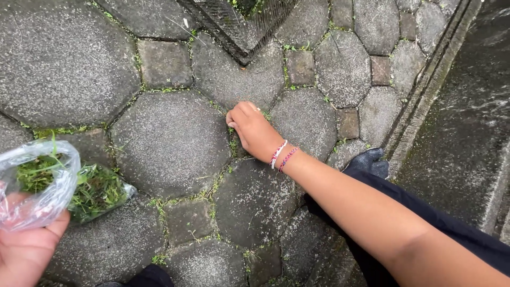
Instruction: Picking small weeds and moss from the gaps between hexagonal paving stones and collecting them in a plastic bag.
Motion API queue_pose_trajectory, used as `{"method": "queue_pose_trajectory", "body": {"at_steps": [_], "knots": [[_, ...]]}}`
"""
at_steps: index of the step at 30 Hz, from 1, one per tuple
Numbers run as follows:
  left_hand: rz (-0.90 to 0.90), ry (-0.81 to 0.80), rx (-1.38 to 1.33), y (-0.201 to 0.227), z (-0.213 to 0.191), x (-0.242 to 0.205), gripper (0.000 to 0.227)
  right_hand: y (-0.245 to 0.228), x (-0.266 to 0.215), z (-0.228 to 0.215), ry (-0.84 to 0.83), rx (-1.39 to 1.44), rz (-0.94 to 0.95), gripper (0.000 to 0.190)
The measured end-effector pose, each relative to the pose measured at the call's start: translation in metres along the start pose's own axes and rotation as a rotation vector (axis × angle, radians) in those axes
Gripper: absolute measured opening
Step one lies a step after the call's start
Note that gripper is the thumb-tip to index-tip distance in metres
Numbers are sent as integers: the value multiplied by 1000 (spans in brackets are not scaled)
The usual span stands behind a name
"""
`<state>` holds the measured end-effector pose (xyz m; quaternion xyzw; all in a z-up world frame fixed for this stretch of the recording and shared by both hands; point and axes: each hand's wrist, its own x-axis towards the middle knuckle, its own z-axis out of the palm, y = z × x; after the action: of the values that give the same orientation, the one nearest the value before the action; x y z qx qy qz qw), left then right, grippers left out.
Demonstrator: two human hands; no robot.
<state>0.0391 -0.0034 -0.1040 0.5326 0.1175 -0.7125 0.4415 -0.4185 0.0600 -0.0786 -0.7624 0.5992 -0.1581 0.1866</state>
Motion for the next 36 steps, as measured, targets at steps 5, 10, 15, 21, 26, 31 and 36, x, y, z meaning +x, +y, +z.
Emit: {"method": "queue_pose_trajectory", "body": {"at_steps": [5,10,15,21,26,31,36], "knots": [[-33,43,-64,-5,-10,29,37,1,-13,2,126,63,91,17],[-4,138,29,-8,23,5,22,-3,-20,8,179,20,62,20],[24,100,214,-9,80,-66,16,-11,-18,11,143,-62,-4,14],[18,28,230,-12,99,-88,17,-21,-9,10,95,-258,-7,11],[61,-165,311,-13,99,-90,41,-36,-6,10,-39,-221,151,27],[25,-228,285,-16,106,-90,21,-106,49,-22,119,229,207,10],[-2,-281,312,-16,134,-109,18,-178,119,-57,284,469,-3,15]]}}
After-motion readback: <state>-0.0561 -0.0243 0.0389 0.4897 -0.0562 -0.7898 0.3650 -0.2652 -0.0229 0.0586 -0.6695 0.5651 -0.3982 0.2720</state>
